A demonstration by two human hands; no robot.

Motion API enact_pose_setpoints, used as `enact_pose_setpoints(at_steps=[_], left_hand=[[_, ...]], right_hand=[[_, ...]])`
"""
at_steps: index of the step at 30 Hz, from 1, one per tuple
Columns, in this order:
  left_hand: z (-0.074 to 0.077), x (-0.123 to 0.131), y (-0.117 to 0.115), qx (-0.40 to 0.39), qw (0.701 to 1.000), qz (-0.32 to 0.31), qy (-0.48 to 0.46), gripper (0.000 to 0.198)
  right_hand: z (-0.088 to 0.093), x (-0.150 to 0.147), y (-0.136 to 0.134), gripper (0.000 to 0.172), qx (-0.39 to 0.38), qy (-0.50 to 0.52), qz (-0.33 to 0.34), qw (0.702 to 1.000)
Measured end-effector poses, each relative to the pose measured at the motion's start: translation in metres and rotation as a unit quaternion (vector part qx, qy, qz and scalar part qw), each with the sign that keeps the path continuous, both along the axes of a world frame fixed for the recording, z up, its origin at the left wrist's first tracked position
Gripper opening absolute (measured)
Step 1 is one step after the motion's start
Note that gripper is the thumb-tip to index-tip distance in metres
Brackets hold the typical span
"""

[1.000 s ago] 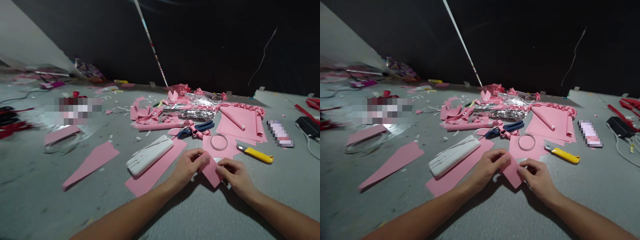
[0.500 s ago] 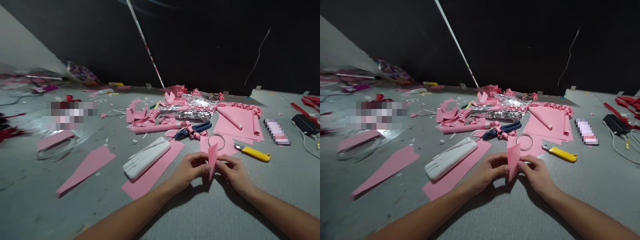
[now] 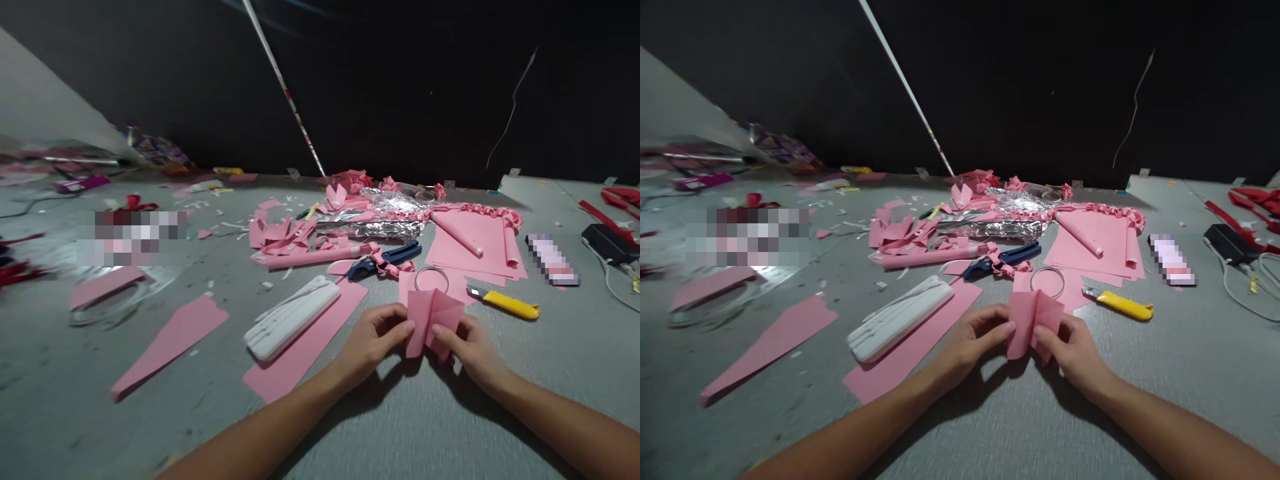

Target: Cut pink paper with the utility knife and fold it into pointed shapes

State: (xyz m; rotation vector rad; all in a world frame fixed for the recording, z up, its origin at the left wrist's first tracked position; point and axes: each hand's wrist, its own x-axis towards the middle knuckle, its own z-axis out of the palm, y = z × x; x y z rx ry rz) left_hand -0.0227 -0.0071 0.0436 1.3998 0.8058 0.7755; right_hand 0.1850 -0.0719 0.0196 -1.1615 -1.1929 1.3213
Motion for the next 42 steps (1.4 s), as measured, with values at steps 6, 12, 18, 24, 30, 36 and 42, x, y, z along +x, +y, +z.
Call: enact_pose_setpoints(at_steps=[6, 12, 18, 24, 30, 36, 42], left_hand=[[0.002, -0.001, 0.003, 0.024, 0.999, 0.045, -0.001, 0.032], [0.006, 0.004, 0.002, -0.007, 1.0, 0.016, 0.008, 0.035], [0.006, 0.005, 0.004, -0.04, 0.999, 0.017, 0.008, 0.035], [-0.007, 0.004, 0.009, -0.076, 0.995, 0.059, -0.02, 0.033], [-0.004, -0.002, 0.006, -0.068, 0.996, 0.063, -0.01, 0.05], [0.001, 0.001, 0.003, -0.011, 0.998, 0.059, 0.036, 0.039], [0.005, 0.002, 0.001, -0.012, 0.999, 0.035, 0.022, 0.056]], right_hand=[[-0.002, 0.003, 0.003, 0.051, -0.009, -0.002, -0.026, 1.0], [-0.002, 0.001, 0.003, 0.051, -0.014, -0.001, -0.048, 0.999], [-0.003, 0.001, 0.006, 0.037, -0.007, 0.026, -0.096, 0.995], [-0.007, 0.004, 0.006, 0.036, -0.033, 0.041, -0.097, 0.994], [-0.003, 0.004, -0.001, 0.049, -0.043, 0.027, -0.074, 0.996], [0.002, 0.0, -0.002, 0.043, -0.027, -0.015, -0.067, 0.997], [0.004, -0.002, 0.002, 0.043, -0.002, -0.05, 0.004, 0.999]])
